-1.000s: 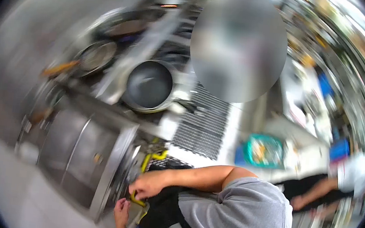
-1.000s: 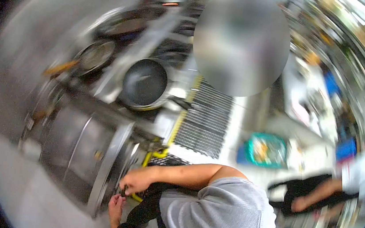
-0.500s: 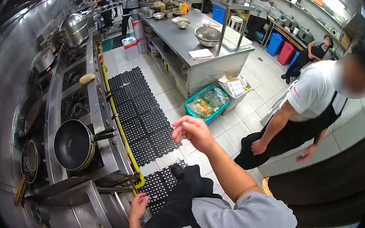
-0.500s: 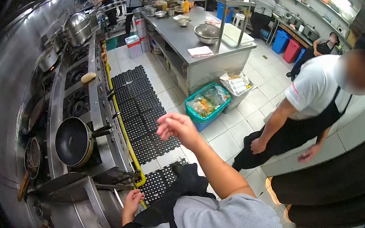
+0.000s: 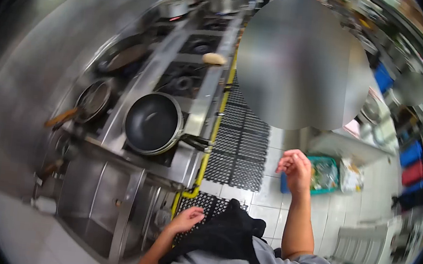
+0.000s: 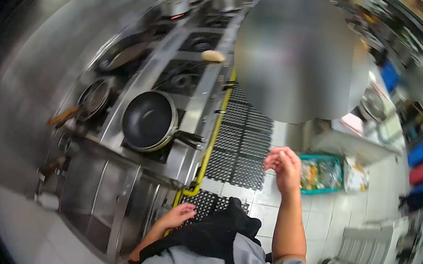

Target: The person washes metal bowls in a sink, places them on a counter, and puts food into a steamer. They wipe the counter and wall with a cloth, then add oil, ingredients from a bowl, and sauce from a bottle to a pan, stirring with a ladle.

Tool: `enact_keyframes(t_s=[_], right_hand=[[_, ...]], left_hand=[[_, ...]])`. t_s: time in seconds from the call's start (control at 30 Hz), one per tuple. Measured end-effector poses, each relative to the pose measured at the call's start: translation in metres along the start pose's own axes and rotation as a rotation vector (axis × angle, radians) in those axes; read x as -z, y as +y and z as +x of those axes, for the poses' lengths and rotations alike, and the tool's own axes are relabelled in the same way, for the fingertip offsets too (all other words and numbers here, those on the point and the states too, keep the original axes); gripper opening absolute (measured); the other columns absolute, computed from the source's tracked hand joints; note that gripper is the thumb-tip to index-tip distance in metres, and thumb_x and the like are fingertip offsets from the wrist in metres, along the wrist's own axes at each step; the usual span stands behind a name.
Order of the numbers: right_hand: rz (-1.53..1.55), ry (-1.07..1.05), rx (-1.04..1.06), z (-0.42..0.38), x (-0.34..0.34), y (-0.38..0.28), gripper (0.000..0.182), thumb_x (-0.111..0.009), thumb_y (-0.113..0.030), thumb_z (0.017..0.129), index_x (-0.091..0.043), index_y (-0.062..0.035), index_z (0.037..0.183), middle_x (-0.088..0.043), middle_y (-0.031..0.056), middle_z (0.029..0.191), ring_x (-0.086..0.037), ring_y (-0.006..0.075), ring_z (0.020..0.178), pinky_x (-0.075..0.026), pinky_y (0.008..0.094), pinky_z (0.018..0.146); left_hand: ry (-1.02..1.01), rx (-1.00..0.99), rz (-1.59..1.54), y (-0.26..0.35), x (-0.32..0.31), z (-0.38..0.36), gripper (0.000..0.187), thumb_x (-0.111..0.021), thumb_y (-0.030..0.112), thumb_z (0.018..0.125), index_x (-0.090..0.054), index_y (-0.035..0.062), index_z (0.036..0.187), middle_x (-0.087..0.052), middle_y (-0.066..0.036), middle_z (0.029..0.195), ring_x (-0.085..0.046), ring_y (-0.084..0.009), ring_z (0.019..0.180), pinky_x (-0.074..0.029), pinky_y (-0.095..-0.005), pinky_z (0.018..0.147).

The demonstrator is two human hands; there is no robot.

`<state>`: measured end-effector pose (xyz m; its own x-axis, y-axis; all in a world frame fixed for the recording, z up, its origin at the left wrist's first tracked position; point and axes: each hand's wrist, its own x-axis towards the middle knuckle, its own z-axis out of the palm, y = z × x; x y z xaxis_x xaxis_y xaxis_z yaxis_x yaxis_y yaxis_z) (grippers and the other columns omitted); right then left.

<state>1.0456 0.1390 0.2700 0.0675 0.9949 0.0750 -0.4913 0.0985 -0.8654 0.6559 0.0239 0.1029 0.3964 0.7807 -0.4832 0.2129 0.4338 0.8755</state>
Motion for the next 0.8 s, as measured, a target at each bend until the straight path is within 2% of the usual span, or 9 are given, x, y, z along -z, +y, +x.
enact_keyframes(t_s=[0.33,0.4,0.47,0.5,0.63,0.67,0.7,0.73,0.8], right_hand=[[-0.233,-0.276,-0.4,0.101,0.002,0.048,0.024,-0.052,-0.019,0.099,-0.062,0.0027,0.101,-0.068,0.0101,0.08,-0.064,0.0157,0.07,-0.053,0.0286,0.067],[-0.101,-0.565,-0.363,0.107,0.014,0.042,0.05,-0.047,-0.048,0.099,-0.059,-0.0055,0.123,-0.068,0.0185,0.1,-0.067,0.0273,0.084,-0.055,0.0423,0.076],[0.925,-1.004,-0.312,0.097,0.017,0.017,0.071,-0.037,-0.071,0.093,-0.033,-0.03,0.151,-0.054,0.0248,0.134,-0.061,0.0443,0.108,-0.048,0.0637,0.087],[1.264,-1.098,-0.216,0.097,0.028,0.012,0.076,-0.029,-0.081,0.086,-0.004,-0.051,0.151,-0.029,0.0213,0.155,-0.047,0.055,0.123,-0.036,0.0779,0.089],[1.073,-1.211,0.099,0.103,0.085,-0.039,0.077,-0.037,-0.075,0.089,0.0,-0.0495,0.151,-0.028,0.0166,0.156,-0.05,0.0519,0.121,-0.037,0.0768,0.09],[1.03,-1.245,0.161,0.102,0.1,-0.047,0.078,-0.039,-0.074,0.089,0.0,-0.0477,0.152,-0.027,0.0171,0.157,-0.051,0.0517,0.121,-0.037,0.0765,0.09],[0.966,-1.249,0.187,0.101,0.106,-0.057,0.086,-0.046,-0.072,0.088,0.004,-0.045,0.153,-0.012,0.0185,0.161,-0.039,0.0522,0.132,-0.033,0.0736,0.098],[0.582,-0.792,0.114,0.081,0.114,-0.082,0.095,-0.054,-0.067,0.088,0.011,-0.0418,0.153,0.006,0.0194,0.161,-0.022,0.0528,0.14,-0.025,0.07,0.106],[-0.096,-0.214,0.459,0.077,0.114,-0.092,0.106,-0.056,-0.069,0.084,0.016,-0.0342,0.153,0.018,0.0202,0.159,-0.009,0.0529,0.144,-0.017,0.0658,0.112]], left_hand=[[0.299,0.078,-0.227,0.088,-0.012,0.078,0.033,-0.055,0.026,0.1,-0.055,0.0028,0.124,-0.068,-0.01,0.109,-0.065,-0.0151,0.094,-0.051,-0.0284,0.08],[0.306,0.114,-0.204,0.093,-0.015,0.085,0.033,-0.056,0.026,0.1,-0.055,0.003,0.123,-0.068,-0.011,0.109,-0.065,-0.0157,0.094,-0.052,-0.0287,0.08],[0.272,0.126,-0.226,0.098,-0.019,0.088,0.033,-0.055,0.028,0.1,-0.056,0.0038,0.123,-0.068,-0.012,0.109,-0.066,-0.0172,0.095,-0.052,-0.0296,0.081],[0.275,0.158,-0.245,0.1,-0.02,0.09,0.034,-0.055,0.029,0.1,-0.056,0.0037,0.123,-0.068,-0.012,0.109,-0.066,-0.0186,0.096,-0.053,-0.0305,0.082],[0.217,0.226,-0.225,0.117,-0.03,0.097,0.032,-0.053,0.027,0.101,-0.055,0.003,0.121,-0.069,-0.011,0.108,-0.068,-0.0177,0.093,-0.053,-0.0281,0.082],[0.157,0.257,-0.194,0.118,-0.03,0.099,0.038,-0.054,0.032,0.1,-0.052,0.0061,0.129,-0.065,-0.015,0.117,-0.064,-0.0223,0.103,-0.053,-0.0341,0.086],[0.1,0.291,-0.16,0.128,-0.033,0.102,0.046,-0.055,0.036,0.099,-0.049,0.0092,0.136,-0.06,-0.019,0.127,-0.061,-0.0269,0.114,-0.052,-0.0401,0.09],[0.064,0.309,-0.131,0.137,-0.038,0.102,0.046,-0.055,0.036,0.099,-0.049,0.0092,0.136,-0.06,-0.019,0.127,-0.061,-0.0269,0.114,-0.052,-0.0401,0.09],[-0.126,0.128,-0.697,0.185,-0.061,0.101,0.069,-0.052,0.055,0.095,-0.028,0.0259,0.152,-0.034,-0.021,0.153,-0.035,-0.0389,0.139,-0.039,-0.0634,0.102]])
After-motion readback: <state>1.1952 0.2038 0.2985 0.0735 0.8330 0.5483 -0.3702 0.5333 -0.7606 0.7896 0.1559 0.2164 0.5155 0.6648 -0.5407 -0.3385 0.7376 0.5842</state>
